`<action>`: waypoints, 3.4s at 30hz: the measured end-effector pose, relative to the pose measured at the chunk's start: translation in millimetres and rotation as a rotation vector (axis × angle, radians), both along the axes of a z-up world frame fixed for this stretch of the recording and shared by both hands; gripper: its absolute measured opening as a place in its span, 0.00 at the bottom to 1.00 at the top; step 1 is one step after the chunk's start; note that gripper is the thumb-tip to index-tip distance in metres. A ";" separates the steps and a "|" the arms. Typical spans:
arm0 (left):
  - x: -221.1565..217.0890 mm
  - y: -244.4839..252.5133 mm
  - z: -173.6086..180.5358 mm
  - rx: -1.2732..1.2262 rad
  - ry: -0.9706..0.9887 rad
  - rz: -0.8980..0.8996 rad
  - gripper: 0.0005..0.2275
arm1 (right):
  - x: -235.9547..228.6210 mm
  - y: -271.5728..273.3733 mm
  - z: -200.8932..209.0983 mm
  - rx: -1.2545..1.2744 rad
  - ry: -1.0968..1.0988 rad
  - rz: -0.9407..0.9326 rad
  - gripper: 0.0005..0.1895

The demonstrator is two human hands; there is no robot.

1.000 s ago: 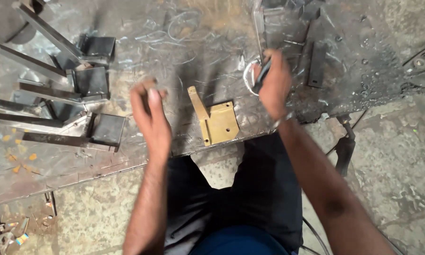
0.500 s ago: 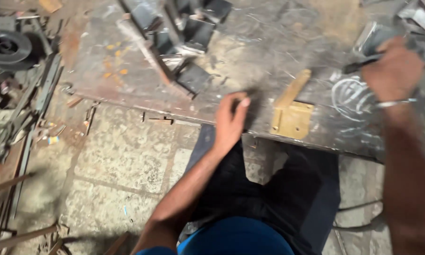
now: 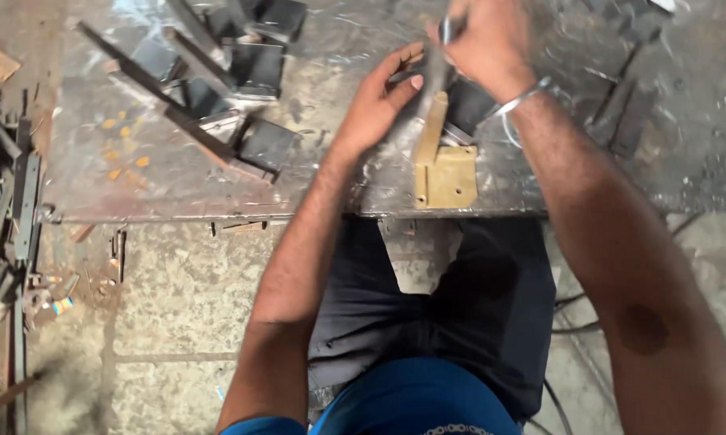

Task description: Marking various metal brackets and strips with a marker on a workbench.

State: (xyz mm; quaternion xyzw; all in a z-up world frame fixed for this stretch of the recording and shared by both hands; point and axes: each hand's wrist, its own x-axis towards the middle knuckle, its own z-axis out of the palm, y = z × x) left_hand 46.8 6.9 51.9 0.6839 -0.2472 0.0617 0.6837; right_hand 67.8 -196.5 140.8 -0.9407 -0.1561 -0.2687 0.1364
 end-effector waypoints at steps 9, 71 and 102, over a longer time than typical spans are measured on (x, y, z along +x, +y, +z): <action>10.3 -21.9 2.2 0.346 -0.136 -0.088 0.16 | -95.8 -46.3 -54.6 0.997 0.224 0.169 0.11; -65.1 -54.3 -61.2 0.679 -0.008 0.423 0.19 | -108.6 -56.3 -146.5 0.642 0.196 0.054 0.19; -70.9 -53.2 -64.3 0.715 0.047 0.475 0.24 | -62.3 -42.0 -148.5 0.285 0.306 0.209 0.20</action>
